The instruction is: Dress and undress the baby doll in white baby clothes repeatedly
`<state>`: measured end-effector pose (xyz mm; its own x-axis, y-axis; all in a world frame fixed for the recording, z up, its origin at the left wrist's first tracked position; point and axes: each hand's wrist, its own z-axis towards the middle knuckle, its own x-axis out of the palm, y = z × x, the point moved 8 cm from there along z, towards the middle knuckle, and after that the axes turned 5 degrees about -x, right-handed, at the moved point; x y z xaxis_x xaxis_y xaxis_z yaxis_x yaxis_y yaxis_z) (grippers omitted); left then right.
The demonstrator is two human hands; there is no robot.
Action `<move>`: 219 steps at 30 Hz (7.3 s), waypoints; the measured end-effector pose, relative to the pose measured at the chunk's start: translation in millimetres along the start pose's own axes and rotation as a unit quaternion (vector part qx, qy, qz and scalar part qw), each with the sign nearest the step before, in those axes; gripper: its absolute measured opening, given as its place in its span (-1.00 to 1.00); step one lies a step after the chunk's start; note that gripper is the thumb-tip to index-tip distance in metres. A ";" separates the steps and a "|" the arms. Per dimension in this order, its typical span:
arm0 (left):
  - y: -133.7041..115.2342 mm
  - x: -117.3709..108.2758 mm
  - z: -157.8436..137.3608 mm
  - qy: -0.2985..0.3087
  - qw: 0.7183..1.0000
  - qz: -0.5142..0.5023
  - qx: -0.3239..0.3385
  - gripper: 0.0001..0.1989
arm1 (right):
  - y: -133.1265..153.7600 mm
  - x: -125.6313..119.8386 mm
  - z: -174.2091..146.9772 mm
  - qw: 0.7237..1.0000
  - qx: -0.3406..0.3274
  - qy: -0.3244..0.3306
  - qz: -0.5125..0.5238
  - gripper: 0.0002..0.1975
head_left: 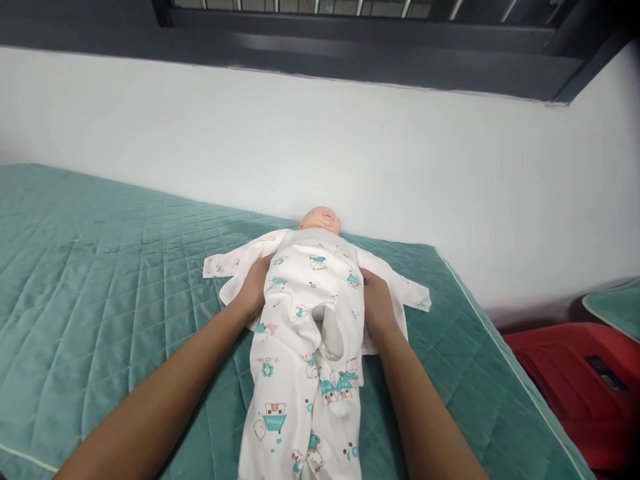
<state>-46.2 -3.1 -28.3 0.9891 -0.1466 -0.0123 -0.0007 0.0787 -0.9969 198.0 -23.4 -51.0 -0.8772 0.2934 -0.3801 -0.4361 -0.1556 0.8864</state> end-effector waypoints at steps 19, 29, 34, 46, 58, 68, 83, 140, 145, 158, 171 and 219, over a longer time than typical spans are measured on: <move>28.7 2.8 7.1 0.083 0.996 -0.010 -0.023 -0.35 | 14.0 5.8 -4.5 0.997 -0.039 0.065 0.010 -0.64; 11.2 4.6 1.1 0.023 1.000 0.008 -0.004 -0.53 | -5.2 5.5 -3.5 0.998 0.022 0.016 0.061 -0.61; 7.0 -5.6 4.3 -0.017 0.998 0.046 0.038 -0.57 | -18.7 -1.2 -3.6 0.992 0.067 -0.029 0.098 -0.66; -8.8 -11.2 25.7 -0.042 0.993 0.072 0.082 -0.72 | 39.1 -11.5 6.0 0.989 -0.126 -0.077 -0.025 -0.81; -20.6 17.8 51.4 0.177 0.952 0.192 0.159 -0.74 | 48.4 13.1 23.7 0.966 -0.199 0.150 -0.068 -0.75; -27.9 18.3 58.9 0.209 0.955 0.182 0.107 -0.72 | 30.7 7.0 30.8 0.989 -0.085 0.114 0.026 -0.73; -19.0 14.7 51.3 0.182 0.974 0.093 0.099 -0.77 | 32.9 9.9 25.9 0.987 -0.094 0.119 0.058 -0.74; -2.3 15.2 98.3 -0.015 0.891 0.439 0.115 -0.80 | 25.4 4.8 57.3 0.963 -0.202 0.045 -0.171 -0.67; 1.3 12.5 97.7 -0.027 0.857 0.507 0.089 -0.80 | 17.4 6.6 60.4 0.972 -0.141 0.101 -0.161 -0.69; 12.7 9.6 97.9 0.003 0.874 0.451 0.178 -0.61 | 14.3 11.3 64.7 0.970 -0.170 0.029 -0.172 -0.64; 19.6 0.1 67.9 0.043 0.820 0.533 0.204 -0.51 | 12.2 14.0 38.9 0.949 -0.213 0.097 -0.211 -0.51; 17.0 -41.2 -239.5 -0.041 0.997 0.068 0.007 -0.79 | 161.9 52.1 -262.4 0.856 -0.324 0.222 -0.336 -0.79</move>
<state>-122.2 -231.9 -63.5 0.9887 -0.0525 -0.1403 -0.1341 0.1059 -0.9853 28.9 -280.9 3.3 -0.3115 0.1572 -0.9371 -0.7665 -0.6244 0.1500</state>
